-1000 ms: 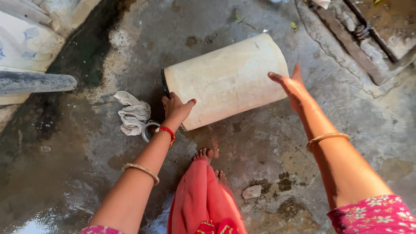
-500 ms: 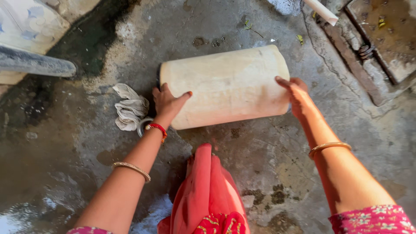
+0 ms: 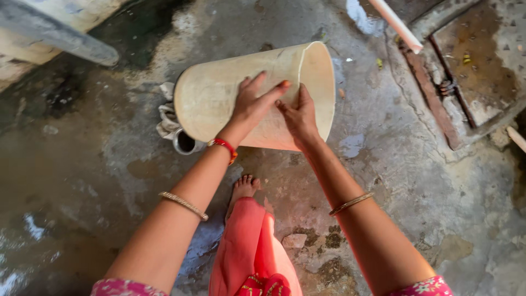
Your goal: The person wipes a white plastic container with a cloth, then uses a metal pot to pour liquid into a bucket.
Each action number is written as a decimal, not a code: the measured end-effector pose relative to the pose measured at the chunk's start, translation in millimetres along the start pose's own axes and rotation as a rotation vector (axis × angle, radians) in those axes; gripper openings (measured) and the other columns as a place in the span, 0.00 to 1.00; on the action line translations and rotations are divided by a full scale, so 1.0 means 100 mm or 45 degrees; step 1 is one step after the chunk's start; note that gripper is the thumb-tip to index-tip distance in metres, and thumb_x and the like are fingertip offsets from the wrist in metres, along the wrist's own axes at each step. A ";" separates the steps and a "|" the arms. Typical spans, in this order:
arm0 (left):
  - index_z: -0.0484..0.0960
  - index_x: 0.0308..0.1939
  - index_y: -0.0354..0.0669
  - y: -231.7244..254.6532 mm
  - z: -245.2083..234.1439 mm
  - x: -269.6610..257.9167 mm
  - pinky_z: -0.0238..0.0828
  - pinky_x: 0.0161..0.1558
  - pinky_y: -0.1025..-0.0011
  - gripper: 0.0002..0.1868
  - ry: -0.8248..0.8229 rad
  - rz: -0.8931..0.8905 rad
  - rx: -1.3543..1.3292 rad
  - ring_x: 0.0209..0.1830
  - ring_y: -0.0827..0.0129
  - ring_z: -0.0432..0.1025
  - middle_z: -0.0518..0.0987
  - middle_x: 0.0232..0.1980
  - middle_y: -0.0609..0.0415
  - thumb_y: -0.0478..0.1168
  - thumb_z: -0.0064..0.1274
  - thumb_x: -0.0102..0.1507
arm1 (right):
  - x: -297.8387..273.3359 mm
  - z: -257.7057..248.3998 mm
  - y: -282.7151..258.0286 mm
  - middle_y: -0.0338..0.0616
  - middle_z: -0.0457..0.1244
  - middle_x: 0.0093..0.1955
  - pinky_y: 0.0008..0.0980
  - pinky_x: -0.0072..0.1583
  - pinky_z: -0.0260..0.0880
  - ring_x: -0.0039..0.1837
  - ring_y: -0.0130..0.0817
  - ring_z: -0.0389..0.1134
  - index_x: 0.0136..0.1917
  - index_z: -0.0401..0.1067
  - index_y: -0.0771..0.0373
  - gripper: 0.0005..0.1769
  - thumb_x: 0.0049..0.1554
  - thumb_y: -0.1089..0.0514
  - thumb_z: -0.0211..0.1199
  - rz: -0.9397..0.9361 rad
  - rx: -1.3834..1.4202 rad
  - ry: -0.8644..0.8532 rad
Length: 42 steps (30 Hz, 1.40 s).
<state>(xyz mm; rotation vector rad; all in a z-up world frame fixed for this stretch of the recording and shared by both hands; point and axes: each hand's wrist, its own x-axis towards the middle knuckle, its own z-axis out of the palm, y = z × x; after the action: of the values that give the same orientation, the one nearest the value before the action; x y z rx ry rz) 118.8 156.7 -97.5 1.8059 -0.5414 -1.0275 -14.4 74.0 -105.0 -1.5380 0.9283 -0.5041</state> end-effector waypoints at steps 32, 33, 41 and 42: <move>0.64 0.73 0.28 0.25 -2.40 -1.75 0.71 0.56 0.66 0.40 0.424 0.230 -0.705 0.54 0.65 0.76 0.81 0.54 0.41 0.51 0.52 0.63 | -1.72 1.82 -2.25 0.45 0.68 0.41 0.45 0.44 0.66 0.40 0.49 0.69 0.54 0.72 0.56 0.12 0.57 0.66 0.61 -0.805 -1.190 -0.362; 0.66 0.72 0.27 0.20 -2.51 -1.85 0.73 0.54 0.65 0.39 0.423 0.227 -0.740 0.51 0.64 0.76 0.81 0.53 0.40 0.51 0.52 0.63 | -1.79 1.93 -2.26 0.45 0.68 0.41 0.45 0.44 0.66 0.41 0.48 0.69 0.53 0.72 0.57 0.11 0.57 0.67 0.61 -0.834 -1.160 -0.371; 0.62 0.74 0.30 -0.32 -3.31 -2.40 0.68 0.60 0.66 0.43 0.616 0.113 -0.447 0.61 0.64 0.70 0.82 0.56 0.41 0.54 0.55 0.62 | -2.24 2.88 -2.08 0.46 0.69 0.42 0.45 0.44 0.67 0.41 0.50 0.68 0.52 0.72 0.59 0.11 0.56 0.67 0.63 -0.803 -0.997 -0.416; 0.64 0.74 0.30 -0.38 -3.41 -2.44 0.67 0.60 0.65 0.44 0.632 0.084 -0.395 0.63 0.63 0.68 0.84 0.56 0.41 0.56 0.55 0.62 | -2.28 2.99 -2.04 0.47 0.68 0.41 0.46 0.44 0.67 0.41 0.50 0.68 0.52 0.72 0.60 0.10 0.56 0.67 0.63 -0.776 -0.987 -0.430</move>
<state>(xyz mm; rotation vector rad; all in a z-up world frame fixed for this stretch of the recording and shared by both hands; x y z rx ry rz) 266.1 528.7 34.0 1.6673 -0.1261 -0.5483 135.5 432.1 75.6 -2.5463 0.3721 -0.2878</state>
